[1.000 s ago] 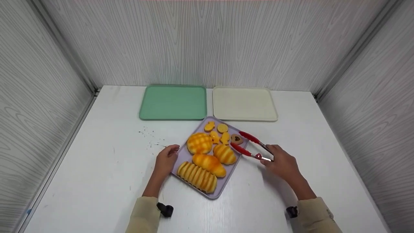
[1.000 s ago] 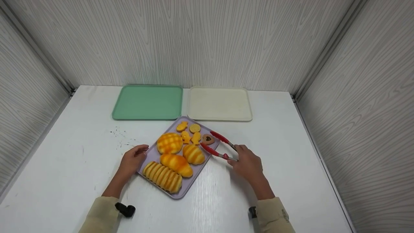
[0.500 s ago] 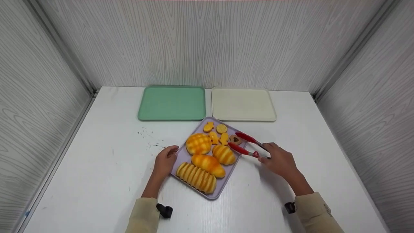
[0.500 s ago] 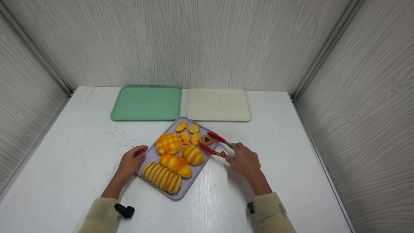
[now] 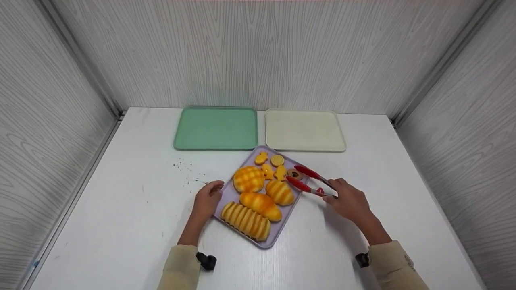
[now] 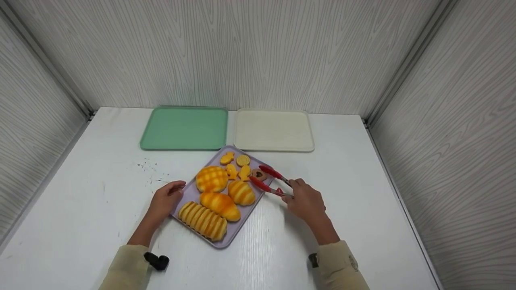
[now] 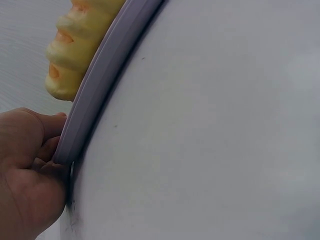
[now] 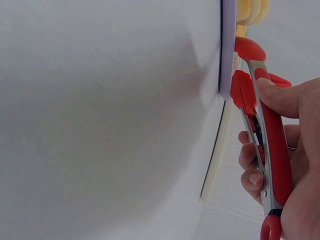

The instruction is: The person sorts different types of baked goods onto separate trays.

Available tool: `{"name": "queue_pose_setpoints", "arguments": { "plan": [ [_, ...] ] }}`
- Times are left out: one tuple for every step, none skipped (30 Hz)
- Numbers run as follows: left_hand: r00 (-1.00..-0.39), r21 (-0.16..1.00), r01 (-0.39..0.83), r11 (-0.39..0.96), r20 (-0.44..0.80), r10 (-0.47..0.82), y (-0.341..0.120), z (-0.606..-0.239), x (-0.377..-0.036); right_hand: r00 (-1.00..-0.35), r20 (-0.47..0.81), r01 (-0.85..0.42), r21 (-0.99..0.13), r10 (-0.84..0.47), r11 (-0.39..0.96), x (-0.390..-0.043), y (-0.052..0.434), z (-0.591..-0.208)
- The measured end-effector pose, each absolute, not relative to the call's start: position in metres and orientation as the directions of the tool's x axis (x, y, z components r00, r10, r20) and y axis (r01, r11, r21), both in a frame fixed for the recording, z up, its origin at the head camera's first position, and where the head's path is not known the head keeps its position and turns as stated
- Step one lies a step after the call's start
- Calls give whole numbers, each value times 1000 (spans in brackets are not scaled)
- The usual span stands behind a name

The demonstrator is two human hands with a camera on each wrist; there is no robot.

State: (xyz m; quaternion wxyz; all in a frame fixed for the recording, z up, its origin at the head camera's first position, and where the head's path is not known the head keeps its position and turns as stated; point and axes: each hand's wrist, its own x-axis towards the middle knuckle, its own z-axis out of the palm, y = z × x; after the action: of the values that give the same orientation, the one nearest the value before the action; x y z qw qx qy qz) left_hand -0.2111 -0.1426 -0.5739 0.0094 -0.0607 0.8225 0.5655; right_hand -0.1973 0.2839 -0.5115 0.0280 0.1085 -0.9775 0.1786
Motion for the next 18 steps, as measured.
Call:
{"name": "queue_pose_setpoints", "arguments": {
  "plan": [
    [-992, 929, -111, 353, -85, -89, -142, -574, -211, -976, 91, -219, -348, -199, 912, -197, 285, -512],
    [-993, 929, -109, 353, -83, -88, -142, -574, -211, -977, 89, -214, -355, -195, 910, -197, 285, -512],
    [-993, 930, -102, 354, -77, -85, -142, -574, -212, -978, 88, -209, -363, -190, 908, -197, 286, -512],
    [-994, 930, -98, 354, -72, -84, -142, -574, -212, -979, 88, -206, -371, -186, 905, -197, 286, -512],
    [-994, 931, -95, 352, -70, -84, -142, -574, -212, -979, 89, -201, -379, -181, 903, -197, 287, -511],
    [-995, 931, -89, 355, -64, -82, -142, -574, -212, -981, 90, -195, -385, -174, 902, -197, 287, -511],
    [-995, 930, -86, 357, -61, -80, -142, -574, -211, -982, 92, -190, -394, -167, 899, -197, 287, -510],
    [-995, 930, -82, 359, -57, -79, -143, -574, -211, -983, 94, -184, -402, -159, 897, -198, 286, -509],
    [-995, 930, -80, 360, -55, -79, -143, -574, -211, -983, 95, -180, -411, -155, 894, -199, 286, -508],
    [-995, 929, -85, 360, -60, -82, -143, -574, -211, -984, 95, -176, -418, -150, 891, -199, 285, -507],
    [-995, 928, -88, 361, -62, -83, -143, -574, -210, -985, 95, -172, -426, -145, 888, -200, 284, -506],
    [-994, 927, -91, 363, -64, -84, -143, -574, -210, -985, 96, -169, -433, -141, 886, -202, 282, -506],
    [-994, 927, -93, 362, -67, -85, -143, -575, -210, -985, 98, -168, -438, -139, 883, -203, 280, -505],
    [-994, 928, -95, 361, -69, -85, -144, -575, -209, -985, 101, -168, -441, -137, 882, -204, 279, -504],
    [-994, 928, -99, 360, -73, -85, -144, -575, -209, -985, 105, -168, -446, -135, 879, -206, 277, -504],
    [-994, 927, -100, 362, -74, -84, -144, -575, -210, -985, 111, -169, -451, -132, 877, -207, 274, -503],
    [-994, 927, -98, 361, -73, -83, -143, -575, -210, -985, 115, -169, -455, -130, 874, -209, 271, -503],
    [-994, 927, -93, 363, -68, -81, -143, -575, -211, -984, 119, -170, -458, -129, 873, -211, 268, -502]
  ]
}}
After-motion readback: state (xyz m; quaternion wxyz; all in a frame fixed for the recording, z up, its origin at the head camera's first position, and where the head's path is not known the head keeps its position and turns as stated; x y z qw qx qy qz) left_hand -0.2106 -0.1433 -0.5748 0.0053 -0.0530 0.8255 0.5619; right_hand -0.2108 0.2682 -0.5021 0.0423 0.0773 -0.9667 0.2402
